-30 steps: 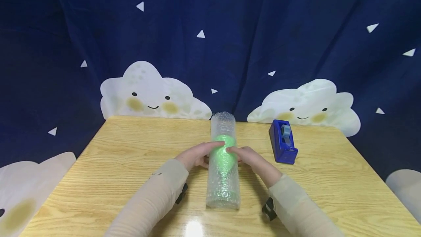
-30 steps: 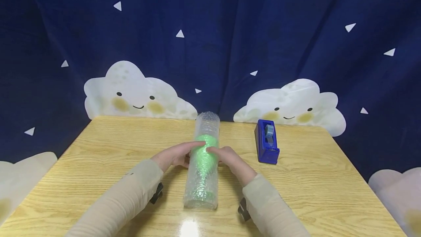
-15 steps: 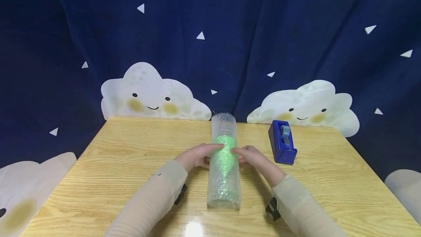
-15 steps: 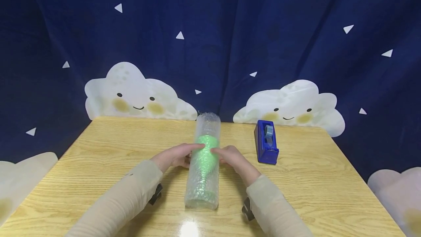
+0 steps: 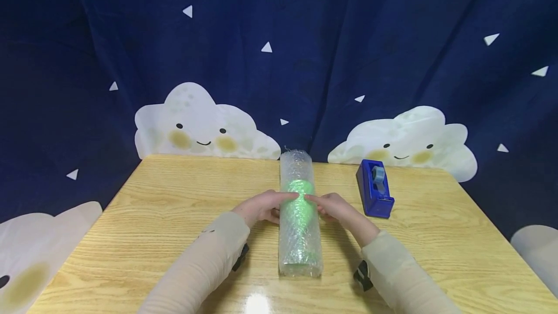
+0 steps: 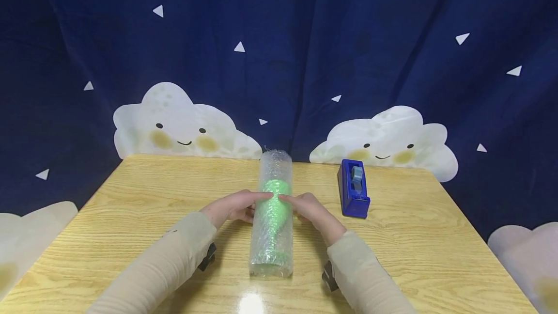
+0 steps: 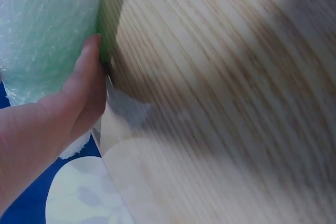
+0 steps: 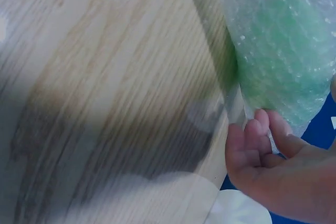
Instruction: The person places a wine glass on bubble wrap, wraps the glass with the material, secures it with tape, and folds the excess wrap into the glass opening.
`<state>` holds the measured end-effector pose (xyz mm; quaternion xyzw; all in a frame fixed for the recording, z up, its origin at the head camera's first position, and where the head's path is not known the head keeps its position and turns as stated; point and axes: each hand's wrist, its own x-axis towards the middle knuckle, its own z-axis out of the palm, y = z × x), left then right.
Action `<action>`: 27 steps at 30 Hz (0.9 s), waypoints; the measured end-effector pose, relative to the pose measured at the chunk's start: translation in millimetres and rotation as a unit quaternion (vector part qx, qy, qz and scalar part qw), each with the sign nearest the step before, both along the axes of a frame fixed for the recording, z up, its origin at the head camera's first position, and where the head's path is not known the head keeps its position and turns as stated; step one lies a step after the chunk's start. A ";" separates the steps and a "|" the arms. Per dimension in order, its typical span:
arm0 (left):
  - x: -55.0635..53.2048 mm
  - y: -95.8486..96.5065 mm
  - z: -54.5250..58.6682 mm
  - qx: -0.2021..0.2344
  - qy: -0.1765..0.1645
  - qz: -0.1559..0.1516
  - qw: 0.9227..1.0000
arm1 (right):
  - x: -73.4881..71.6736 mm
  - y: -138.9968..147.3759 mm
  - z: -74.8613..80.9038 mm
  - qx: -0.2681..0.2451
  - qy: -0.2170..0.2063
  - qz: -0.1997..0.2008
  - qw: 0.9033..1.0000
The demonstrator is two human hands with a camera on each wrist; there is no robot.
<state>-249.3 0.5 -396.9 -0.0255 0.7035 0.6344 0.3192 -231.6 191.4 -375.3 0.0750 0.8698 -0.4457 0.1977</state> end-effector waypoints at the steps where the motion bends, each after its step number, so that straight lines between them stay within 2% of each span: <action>1: -0.3 -0.2 -0.6 0.006 -0.004 0.002 1.000 | 0.2 0.4 0.1 0.002 0.002 -0.002 1.000; 5: -1.8 -2.1 -2.4 0.034 -0.017 0.007 0.999 | 1.7 3.3 0.0 0.001 0.001 -0.007 1.000; 8: -2.5 -3.7 -2.8 0.045 -0.018 0.000 0.999 | 2.7 5.5 -0.6 -0.007 0.000 -0.010 1.000; 14: -1.5 -5.6 -2.3 0.039 -0.001 -0.021 0.999 | 1.2 8.0 0.2 -0.018 0.016 -0.023 0.999; 22: -3.4 -3.9 -5.7 0.032 -0.002 -0.014 0.999 | 2.4 2.3 6.1 0.012 0.015 -0.030 0.999; 27: -2.3 -2.1 -5.3 0.038 -0.007 -0.014 0.999 | 2.5 0.7 4.5 0.030 0.027 -0.011 0.999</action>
